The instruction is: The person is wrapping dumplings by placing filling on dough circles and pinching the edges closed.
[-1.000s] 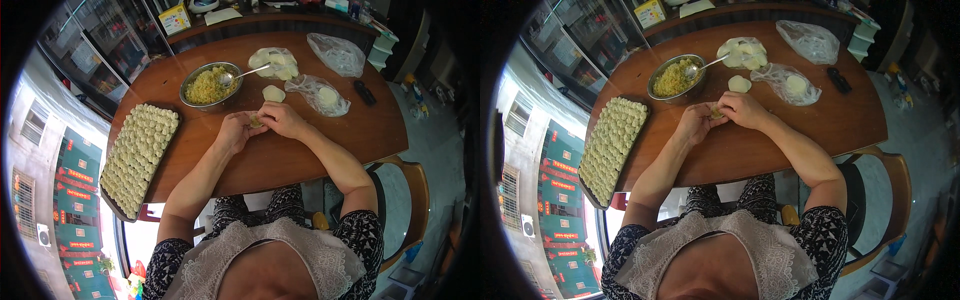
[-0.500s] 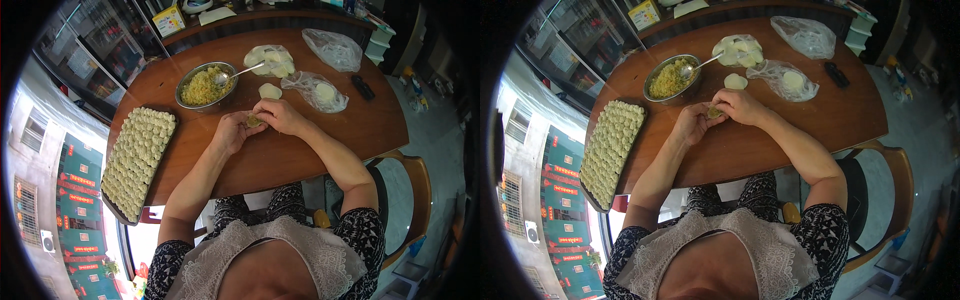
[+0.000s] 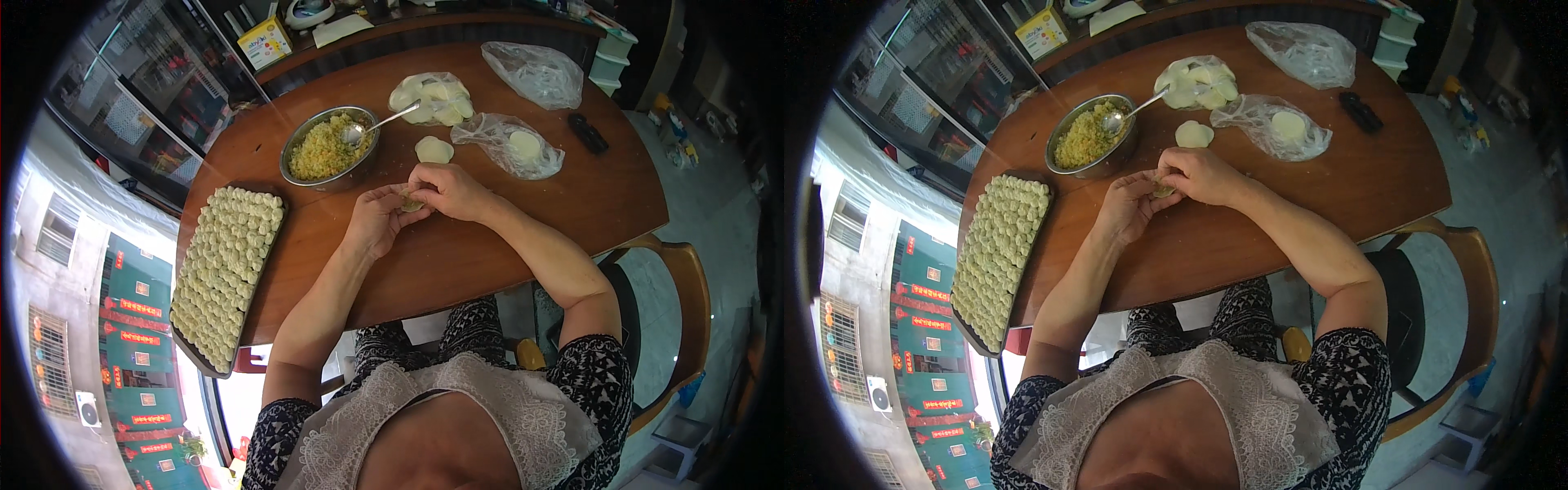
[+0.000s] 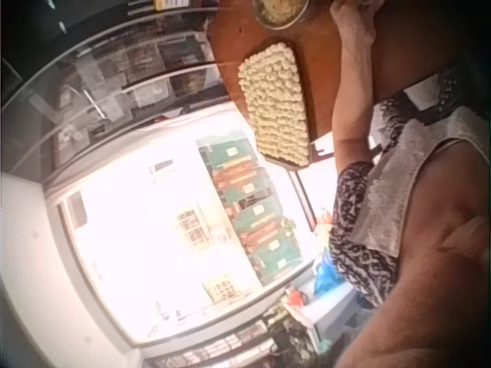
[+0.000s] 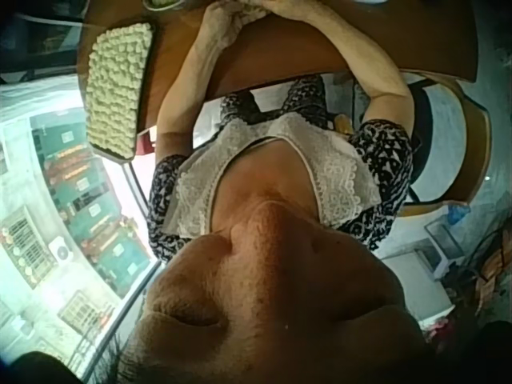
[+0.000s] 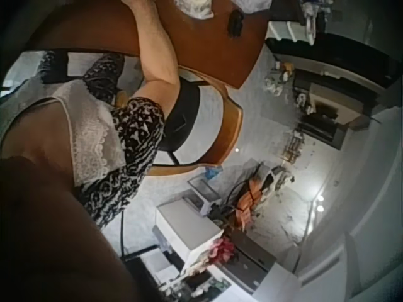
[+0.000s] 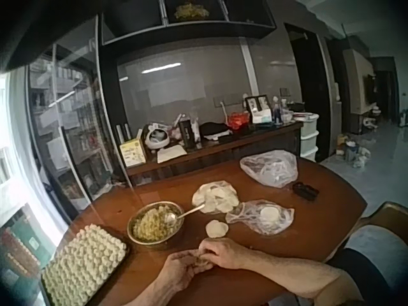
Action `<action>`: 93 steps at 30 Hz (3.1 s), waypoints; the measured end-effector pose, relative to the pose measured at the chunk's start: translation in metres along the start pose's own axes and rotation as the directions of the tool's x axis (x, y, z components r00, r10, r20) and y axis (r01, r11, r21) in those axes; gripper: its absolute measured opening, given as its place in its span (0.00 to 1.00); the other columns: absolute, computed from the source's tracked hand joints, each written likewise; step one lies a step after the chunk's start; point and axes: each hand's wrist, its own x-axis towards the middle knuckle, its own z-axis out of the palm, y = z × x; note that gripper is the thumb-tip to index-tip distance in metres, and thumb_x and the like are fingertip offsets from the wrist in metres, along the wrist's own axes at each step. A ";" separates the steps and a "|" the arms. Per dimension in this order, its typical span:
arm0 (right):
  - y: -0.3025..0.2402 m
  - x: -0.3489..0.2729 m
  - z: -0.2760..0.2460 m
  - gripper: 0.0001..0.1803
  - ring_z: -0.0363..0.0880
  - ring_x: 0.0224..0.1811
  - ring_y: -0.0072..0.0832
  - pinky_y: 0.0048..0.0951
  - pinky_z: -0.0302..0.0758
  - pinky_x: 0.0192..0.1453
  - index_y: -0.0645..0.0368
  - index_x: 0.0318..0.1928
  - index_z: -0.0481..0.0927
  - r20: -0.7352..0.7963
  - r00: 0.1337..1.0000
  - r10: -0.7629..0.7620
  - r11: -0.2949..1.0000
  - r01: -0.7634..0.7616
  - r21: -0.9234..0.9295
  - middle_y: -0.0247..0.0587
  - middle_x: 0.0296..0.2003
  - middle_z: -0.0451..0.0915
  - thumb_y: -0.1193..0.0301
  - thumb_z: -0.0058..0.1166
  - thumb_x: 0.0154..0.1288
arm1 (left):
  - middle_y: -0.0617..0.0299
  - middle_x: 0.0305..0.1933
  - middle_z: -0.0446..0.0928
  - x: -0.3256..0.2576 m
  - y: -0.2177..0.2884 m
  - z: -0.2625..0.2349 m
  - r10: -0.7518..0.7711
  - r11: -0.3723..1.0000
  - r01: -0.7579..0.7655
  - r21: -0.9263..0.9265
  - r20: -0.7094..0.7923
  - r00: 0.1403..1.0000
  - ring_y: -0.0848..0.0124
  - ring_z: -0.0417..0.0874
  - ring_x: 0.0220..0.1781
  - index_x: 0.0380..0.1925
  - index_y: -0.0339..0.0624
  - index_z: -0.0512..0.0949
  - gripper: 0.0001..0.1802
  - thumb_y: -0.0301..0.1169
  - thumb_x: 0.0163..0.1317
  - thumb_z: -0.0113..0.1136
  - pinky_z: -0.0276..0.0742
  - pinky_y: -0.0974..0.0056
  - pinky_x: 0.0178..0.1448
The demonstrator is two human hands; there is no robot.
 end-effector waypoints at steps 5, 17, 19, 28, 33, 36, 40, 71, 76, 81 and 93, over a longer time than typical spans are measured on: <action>0.009 0.002 -0.001 0.04 0.80 0.38 0.42 0.38 0.76 0.43 0.63 0.37 0.78 -0.107 0.990 -0.090 0.996 0.088 -0.024 0.45 0.34 0.80 0.74 0.55 0.67 | 0.41 0.53 0.79 0.001 0.003 0.001 0.002 1.000 -0.002 -0.028 -0.002 1.000 0.54 0.85 0.52 0.47 0.20 0.73 0.14 0.19 0.69 0.42 0.83 0.56 0.61; 0.012 0.000 0.002 0.03 0.80 0.38 0.39 0.36 0.77 0.43 0.63 0.39 0.80 -0.012 0.995 -0.098 0.993 0.096 -0.074 0.43 0.35 0.79 0.78 0.57 0.65 | 0.42 0.53 0.79 0.002 0.003 -0.001 0.004 0.999 -0.003 -0.035 0.010 1.000 0.53 0.84 0.52 0.47 0.20 0.74 0.14 0.20 0.68 0.42 0.83 0.56 0.61; 0.014 0.000 0.002 0.04 0.80 0.39 0.39 0.36 0.77 0.43 0.63 0.39 0.79 -0.024 0.995 -0.096 0.993 0.094 -0.066 0.43 0.35 0.79 0.78 0.57 0.65 | 0.42 0.53 0.79 0.003 0.003 -0.002 0.000 0.999 0.000 -0.037 0.014 1.000 0.53 0.84 0.52 0.48 0.20 0.73 0.15 0.20 0.68 0.42 0.83 0.56 0.61; 0.009 0.000 -0.001 0.05 0.80 0.39 0.39 0.37 0.77 0.43 0.61 0.38 0.75 -0.067 0.997 -0.035 0.999 0.035 0.002 0.42 0.35 0.77 0.78 0.57 0.62 | 0.42 0.51 0.79 0.002 0.002 -0.004 -0.001 1.000 0.002 0.026 -0.017 1.000 0.56 0.85 0.51 0.52 0.20 0.73 0.17 0.22 0.69 0.43 0.84 0.57 0.59; 0.012 0.003 -0.001 0.08 0.80 0.37 0.34 0.34 0.77 0.42 0.62 0.40 0.75 -0.199 0.980 -0.028 0.999 0.018 -0.051 0.41 0.35 0.76 0.80 0.60 0.62 | 0.44 0.47 0.80 0.005 0.007 -0.006 0.035 0.996 -0.041 -0.075 -0.081 0.996 0.54 0.85 0.45 0.47 0.22 0.74 0.14 0.22 0.69 0.46 0.86 0.55 0.52; 0.017 0.002 0.002 0.08 0.79 0.38 0.36 0.35 0.76 0.42 0.62 0.40 0.76 -0.205 0.978 -0.032 0.998 0.018 -0.068 0.42 0.37 0.75 0.79 0.60 0.62 | 0.46 0.47 0.80 0.007 0.009 -0.012 0.018 0.991 -0.029 -0.128 -0.091 0.996 0.56 0.85 0.45 0.48 0.24 0.75 0.14 0.24 0.69 0.47 0.86 0.54 0.51; 0.024 -0.001 0.004 0.07 0.79 0.39 0.38 0.36 0.76 0.43 0.62 0.40 0.78 -0.147 0.989 -0.030 0.993 0.012 -0.121 0.42 0.39 0.75 0.78 0.59 0.62 | 0.47 0.46 0.80 0.006 0.009 -0.013 0.051 0.991 -0.059 -0.120 -0.069 0.996 0.59 0.85 0.43 0.49 0.25 0.75 0.13 0.25 0.71 0.48 0.87 0.57 0.49; 0.015 -0.002 0.006 0.05 0.80 0.38 0.38 0.37 0.76 0.43 0.62 0.35 0.78 -0.037 0.998 0.041 0.999 -0.041 -0.002 0.42 0.35 0.78 0.74 0.60 0.61 | 0.51 0.40 0.81 0.001 0.007 -0.003 0.084 0.984 -0.071 0.163 -0.074 0.994 0.64 0.86 0.36 0.45 0.29 0.75 0.09 0.25 0.71 0.54 0.87 0.63 0.40; 0.016 -0.001 0.007 0.05 0.79 0.37 0.39 0.38 0.75 0.41 0.61 0.34 0.78 -0.029 1.000 0.000 0.999 -0.002 -0.044 0.41 0.34 0.77 0.73 0.60 0.62 | 0.51 0.38 0.81 0.002 0.006 -0.006 0.080 0.982 -0.064 0.175 -0.082 0.993 0.65 0.86 0.35 0.45 0.30 0.75 0.08 0.24 0.69 0.55 0.86 0.63 0.38; 0.015 -0.003 0.007 0.04 0.79 0.37 0.39 0.38 0.75 0.41 0.61 0.34 0.77 -0.017 0.998 -0.057 0.995 0.055 -0.089 0.41 0.34 0.77 0.75 0.59 0.62 | 0.52 0.35 0.81 0.003 0.005 -0.003 0.089 0.950 -0.054 0.306 -0.102 0.991 0.65 0.86 0.32 0.42 0.30 0.76 0.06 0.23 0.68 0.56 0.86 0.63 0.35; 0.014 -0.001 0.008 0.06 0.80 0.36 0.33 0.33 0.77 0.42 0.62 0.36 0.76 0.009 0.998 0.061 0.997 -0.062 0.041 0.41 0.33 0.80 0.76 0.61 0.62 | 0.52 0.34 0.81 0.000 0.012 0.001 0.068 0.932 -0.034 0.362 -0.082 0.994 0.66 0.85 0.29 0.42 0.31 0.73 0.07 0.22 0.66 0.58 0.85 0.64 0.31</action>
